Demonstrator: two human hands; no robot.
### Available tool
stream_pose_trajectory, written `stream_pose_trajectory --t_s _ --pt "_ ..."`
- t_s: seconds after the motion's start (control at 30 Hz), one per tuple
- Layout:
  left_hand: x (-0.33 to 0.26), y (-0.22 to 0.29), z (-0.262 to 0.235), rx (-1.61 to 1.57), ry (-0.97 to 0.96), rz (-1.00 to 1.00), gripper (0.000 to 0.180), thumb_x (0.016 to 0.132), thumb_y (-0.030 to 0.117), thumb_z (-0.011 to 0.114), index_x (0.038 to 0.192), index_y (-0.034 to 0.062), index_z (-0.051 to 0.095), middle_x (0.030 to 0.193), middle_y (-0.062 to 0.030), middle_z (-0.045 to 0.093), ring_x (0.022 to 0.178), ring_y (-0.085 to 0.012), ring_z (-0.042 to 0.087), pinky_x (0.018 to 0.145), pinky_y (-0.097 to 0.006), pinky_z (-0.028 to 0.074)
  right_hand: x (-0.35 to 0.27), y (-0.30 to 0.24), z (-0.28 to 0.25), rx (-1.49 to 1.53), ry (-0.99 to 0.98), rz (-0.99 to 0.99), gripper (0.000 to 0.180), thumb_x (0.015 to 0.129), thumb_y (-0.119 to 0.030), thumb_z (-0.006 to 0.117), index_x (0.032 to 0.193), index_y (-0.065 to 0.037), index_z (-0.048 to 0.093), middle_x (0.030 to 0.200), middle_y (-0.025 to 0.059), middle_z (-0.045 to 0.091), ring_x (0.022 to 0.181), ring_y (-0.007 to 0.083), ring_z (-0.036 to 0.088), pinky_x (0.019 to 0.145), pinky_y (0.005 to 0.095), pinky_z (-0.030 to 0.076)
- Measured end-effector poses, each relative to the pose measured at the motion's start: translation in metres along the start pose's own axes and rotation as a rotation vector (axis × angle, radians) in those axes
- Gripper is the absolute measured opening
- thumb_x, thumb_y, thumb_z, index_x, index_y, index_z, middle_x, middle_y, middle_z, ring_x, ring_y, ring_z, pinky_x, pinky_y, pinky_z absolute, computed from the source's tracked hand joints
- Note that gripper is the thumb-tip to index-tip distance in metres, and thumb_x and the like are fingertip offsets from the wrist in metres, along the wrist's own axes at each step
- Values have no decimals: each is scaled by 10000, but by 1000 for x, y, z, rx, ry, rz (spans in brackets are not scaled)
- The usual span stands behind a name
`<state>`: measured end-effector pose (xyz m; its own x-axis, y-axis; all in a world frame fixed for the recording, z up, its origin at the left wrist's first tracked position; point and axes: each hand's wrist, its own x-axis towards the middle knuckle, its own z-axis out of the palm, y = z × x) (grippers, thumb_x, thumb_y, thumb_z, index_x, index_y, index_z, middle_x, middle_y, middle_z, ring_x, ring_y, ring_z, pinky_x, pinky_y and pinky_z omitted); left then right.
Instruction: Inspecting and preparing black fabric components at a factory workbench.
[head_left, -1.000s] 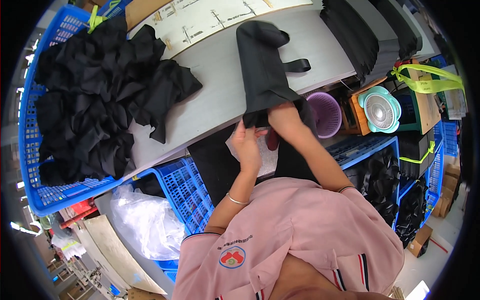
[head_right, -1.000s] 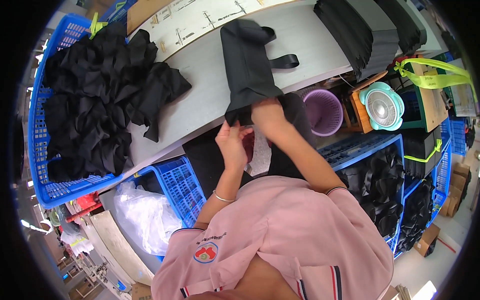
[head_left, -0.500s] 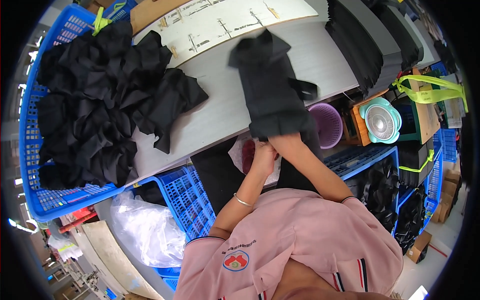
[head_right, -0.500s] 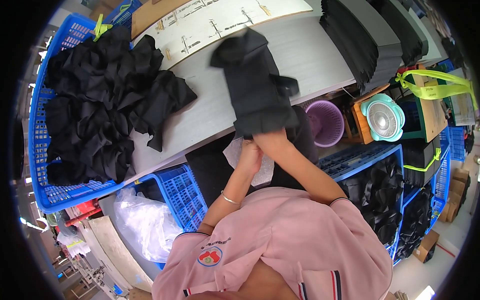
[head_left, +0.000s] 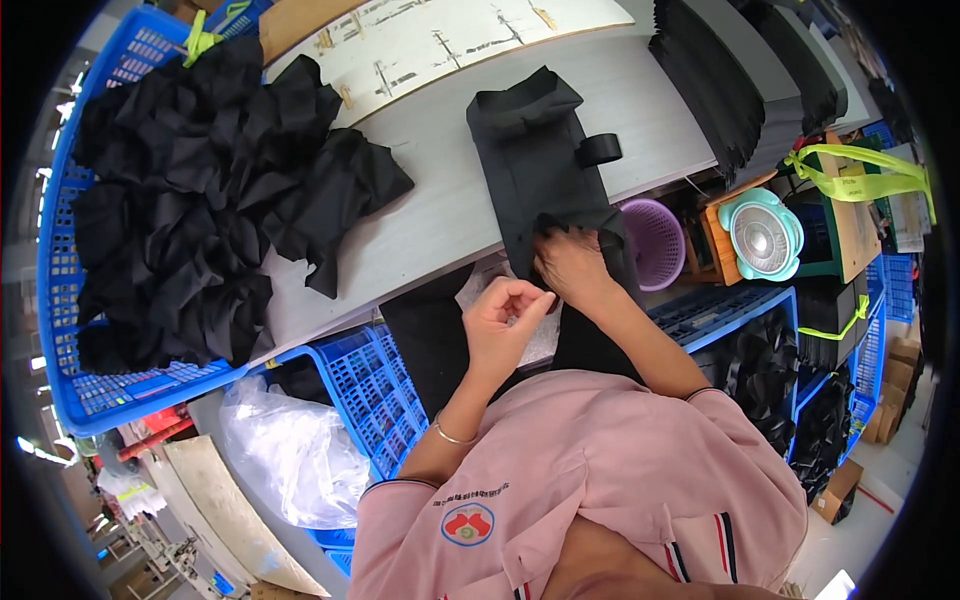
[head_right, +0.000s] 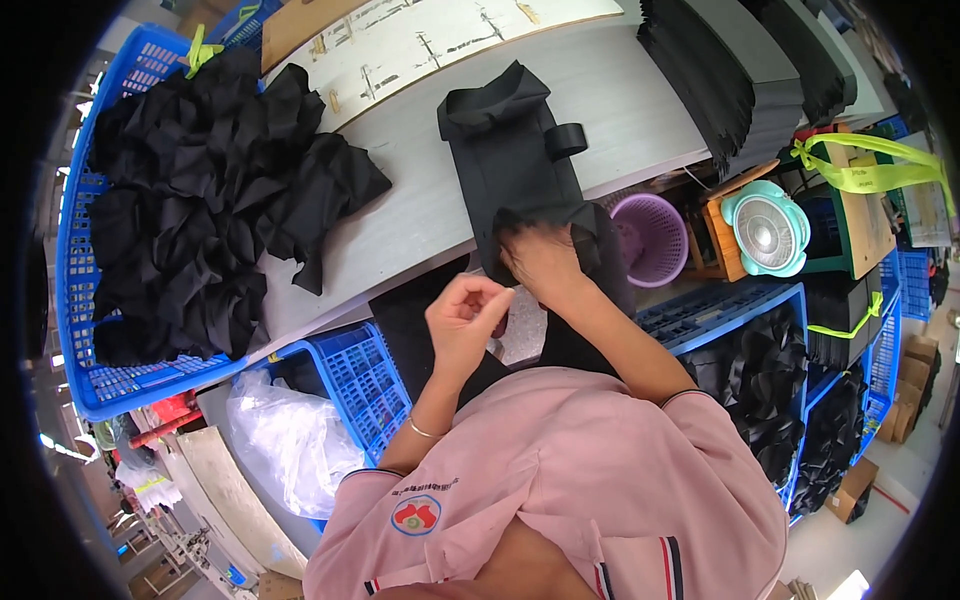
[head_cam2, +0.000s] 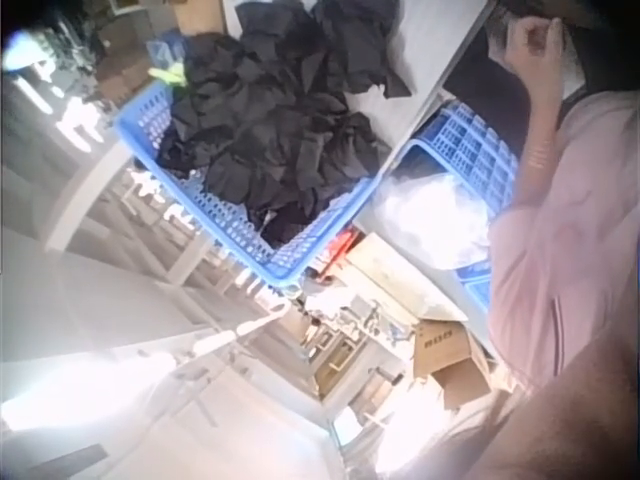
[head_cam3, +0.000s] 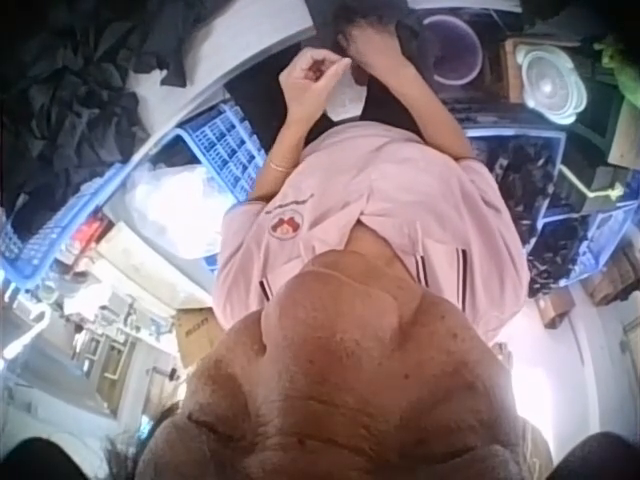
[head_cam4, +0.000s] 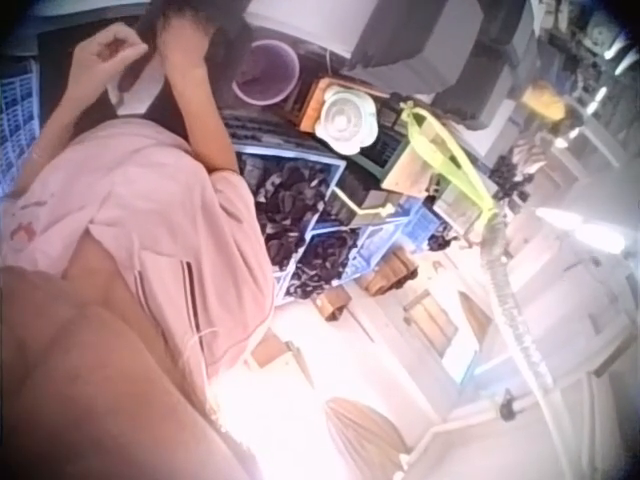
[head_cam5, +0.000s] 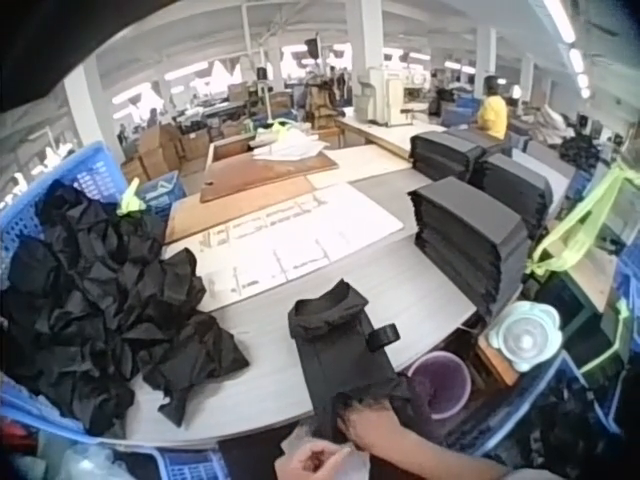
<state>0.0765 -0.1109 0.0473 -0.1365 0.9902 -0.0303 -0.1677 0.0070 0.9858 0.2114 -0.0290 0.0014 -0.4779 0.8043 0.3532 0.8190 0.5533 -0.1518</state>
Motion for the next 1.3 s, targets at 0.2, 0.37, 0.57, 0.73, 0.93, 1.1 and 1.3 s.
stream_pose_trajectory --t_s 0.2,0.37,0.57,0.73,0.93,1.1,1.3 --pt "103 11 -18 657 -60 608 272 927 79 640 1194 29 636 1141 -118 656 1040 -249 632 891 -348 509 -17 -16 -4 259 -452 119 139 818 -190 622 908 -86 647 942 137 616 868 361 639 825 516 456" --pt "138 -21 -9 1034 -500 622 638 905 306 663 1451 76 428 1499 -135 425 1378 -318 412 1112 -417 374 -11 -8 -16 238 -63 -102 190 842 -189 626 997 -92 674 688 116 606 698 350 642 808 493 482" --pt "131 -23 -33 1229 -381 613 887 852 489 669 1513 31 296 1584 -134 298 1448 -311 309 1108 -433 372 -3 33 -78 1173 123 590 206 977 -149 587 982 13 714 660 10 649 605 57 578 611 206 477" --pt "110 -22 -23 1199 -539 616 970 786 541 696 1506 23 304 1563 -155 326 1437 -319 325 1153 -422 314 33 79 -65 999 89 679 227 951 -218 634 990 -9 712 839 22 669 706 77 594 596 224 481" --pt "87 -21 -24 912 -382 541 934 735 428 797 1484 60 377 1537 -170 370 1404 -350 377 1140 -423 340 17 85 -38 1612 -282 919 285 938 -320 628 1027 -52 665 865 30 654 719 134 625 685 280 520" --pt "77 -26 -31 807 -338 494 895 728 484 781 1440 56 448 1497 -149 444 1320 -341 482 1043 -414 420 10 72 -37 1782 -392 1025 285 917 -345 660 1001 -73 670 863 6 648 722 130 621 683 308 526" --pt "64 -20 -29 836 -385 512 702 785 474 751 1314 43 587 1349 -134 595 1191 -334 576 974 -389 455 13 67 -34 1512 -631 812 252 929 -294 671 1021 -61 699 889 -3 678 776 85 639 672 284 527"
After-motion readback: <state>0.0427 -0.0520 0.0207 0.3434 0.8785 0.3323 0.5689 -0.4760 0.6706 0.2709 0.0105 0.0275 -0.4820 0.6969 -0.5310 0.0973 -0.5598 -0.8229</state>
